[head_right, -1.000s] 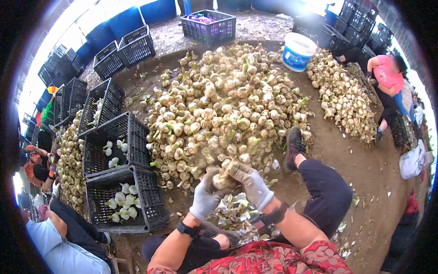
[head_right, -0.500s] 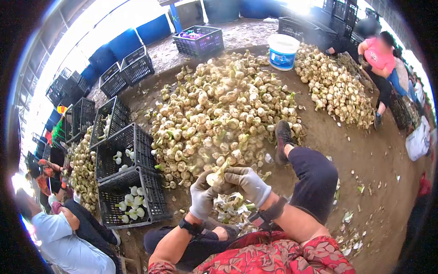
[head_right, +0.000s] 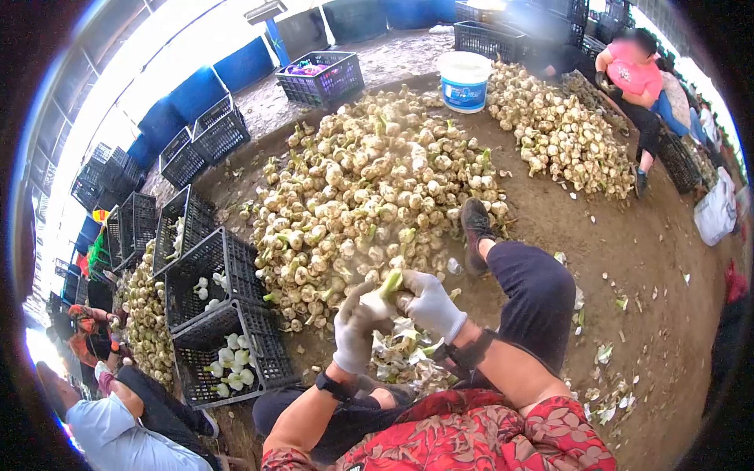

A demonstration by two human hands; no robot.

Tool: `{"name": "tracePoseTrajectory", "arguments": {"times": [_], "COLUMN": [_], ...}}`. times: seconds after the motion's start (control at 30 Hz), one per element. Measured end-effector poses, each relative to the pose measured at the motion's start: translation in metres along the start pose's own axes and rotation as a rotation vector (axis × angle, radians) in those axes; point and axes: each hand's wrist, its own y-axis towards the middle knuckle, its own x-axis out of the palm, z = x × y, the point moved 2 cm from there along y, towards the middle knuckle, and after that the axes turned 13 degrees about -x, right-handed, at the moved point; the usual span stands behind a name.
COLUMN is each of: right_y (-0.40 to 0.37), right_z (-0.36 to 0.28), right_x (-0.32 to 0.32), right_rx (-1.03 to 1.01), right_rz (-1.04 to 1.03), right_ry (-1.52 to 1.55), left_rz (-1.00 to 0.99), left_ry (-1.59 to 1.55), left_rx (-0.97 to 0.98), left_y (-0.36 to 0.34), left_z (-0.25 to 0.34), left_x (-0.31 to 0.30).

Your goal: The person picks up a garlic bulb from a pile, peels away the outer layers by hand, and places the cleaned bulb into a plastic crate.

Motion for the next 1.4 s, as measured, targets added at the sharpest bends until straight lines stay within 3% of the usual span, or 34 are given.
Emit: {"name": "tracePoseTrajectory", "arguments": {"times": [0.07, 0.1, 0.13, 0.17, 0.2, 0.27, 0.3, 0.33, 0.37, 0.4, 0.43, 0.47, 0.53, 0.57, 0.67, 0.73, 0.8, 0.87, 0.9, 0.93, 1.0, 1.03, 1.07, 1.13, 1.2, 1.23, 1.4], "right_y": [0.004, 0.002, -0.002, -0.005, -0.009, -0.012, -0.013, -0.015, -0.019, -0.024, -0.026, -0.026, -0.024, -0.024, -0.019, -0.019, -0.018, -0.001, 0.006, 0.01, 0.021, 0.013, 0.01, 0.003, 0.002, -0.001, 0.001], "right_z": [0.01, 0.019, 0.017, 0.015, 0.016, 0.035, 0.043, 0.043, 0.039, 0.036, 0.029, 0.022, 0.013, 0.011, 0.018, 0.018, 0.03, 0.07, 0.059, 0.016, 0.042, 0.039, 0.037, 0.024, -0.001, 0.001, 0.016], "right_x": [0.005, 0.009, 0.014, 0.017, 0.02, 0.018, 0.017, 0.019, 0.02, 0.026, 0.029, 0.03, 0.02, 0.021, 0.018, 0.022, 0.028, -0.003, -0.023, -0.023, -0.041, -0.041, -0.034, -0.011, 0.018, 0.028, 0.04], "right_rx": [-0.352, -0.384, -0.389, -0.218, -0.048, 0.037, -0.023, -0.078, -0.214, -0.397, -0.398, -0.396, 0.157, 0.234, 0.21, 0.134, -0.075, 0.009, 0.203, 0.289, 0.1, 0.274, 0.039, -0.084, -0.051, -0.123, 0.009], "right_rz": [0.06, 0.093, 0.094, 0.143, 0.193, 0.264, 0.338, 0.411, 0.298, 0.226, 0.185, 0.143, -0.007, 0.017, 0.016, -0.005, 0.02, 0.265, 0.312, 0.286, -0.134, -0.306, -0.42, -0.358, -0.385, -0.369, -0.222], "right_ry": [-0.252, -0.246, -0.243, -0.163, -0.081, 0.033, -0.06, -0.152, -0.464, -0.58, -0.44, -0.302, 0.225, 0.52, 0.486, 0.109, -0.192, -0.017, -0.205, -0.614, -0.998, -1.02, -0.884, -0.419, -0.155, -0.189, 0.083], "left_rz": [-0.135, -0.136, -0.216, -0.296, -0.295, 0.151, 0.21, 0.273, 0.235, 0.205, 0.179, 0.131, -0.082, -0.208, -0.066, -0.038, 0.019, -0.082, -0.136, -0.191, -0.083, 0.032, 0.01, 0.139, 0.176, 0.162, 0.102], "left_ry": [-0.464, -0.458, -0.462, -0.464, -0.456, -0.012, 0.15, 0.334, 0.208, 0.077, 0.044, 0.025, -0.185, -0.186, -0.021, -0.03, -0.013, -0.204, -0.234, -0.263, -0.151, -0.043, 0.011, 0.183, 0.282, 0.281, 0.273], "left_rx": [-0.293, -0.293, -0.426, -0.559, -0.557, -0.087, 0.042, 0.292, 0.184, 0.077, 0.053, -0.091, -0.168, -0.227, -0.165, -0.136, -0.156, -0.209, -0.221, -0.23, -0.237, -0.247, -0.171, -0.121, -0.066, -0.09, -0.237], "left_y": [0.011, 0.016, 0.019, 0.019, 0.018, 0.014, 0.008, 0.012, 0.009, 0.004, 0.002, 0.0, 0.007, 0.008, 0.003, 0.002, 0.001, -0.003, -0.008, -0.011, -0.012, -0.013, -0.011, -0.008, -0.006, -0.005, -0.013], "left_z": [-0.016, -0.017, -0.014, -0.012, -0.014, -0.011, -0.011, -0.014, -0.021, -0.028, -0.025, -0.018, -0.025, -0.022, -0.014, -0.01, -0.009, -0.008, -0.002, 0.004, 0.007, 0.007, 0.009, 0.004, -0.005, -0.007, -0.001], "left_x": [-0.006, -0.014, -0.02, -0.023, -0.021, -0.012, -0.005, 0.001, -0.001, -0.005, -0.007, -0.011, -0.032, -0.04, -0.025, -0.021, -0.027, -0.036, -0.037, -0.036, -0.04, -0.045, -0.052, -0.053, -0.057, -0.058, -0.054]}}
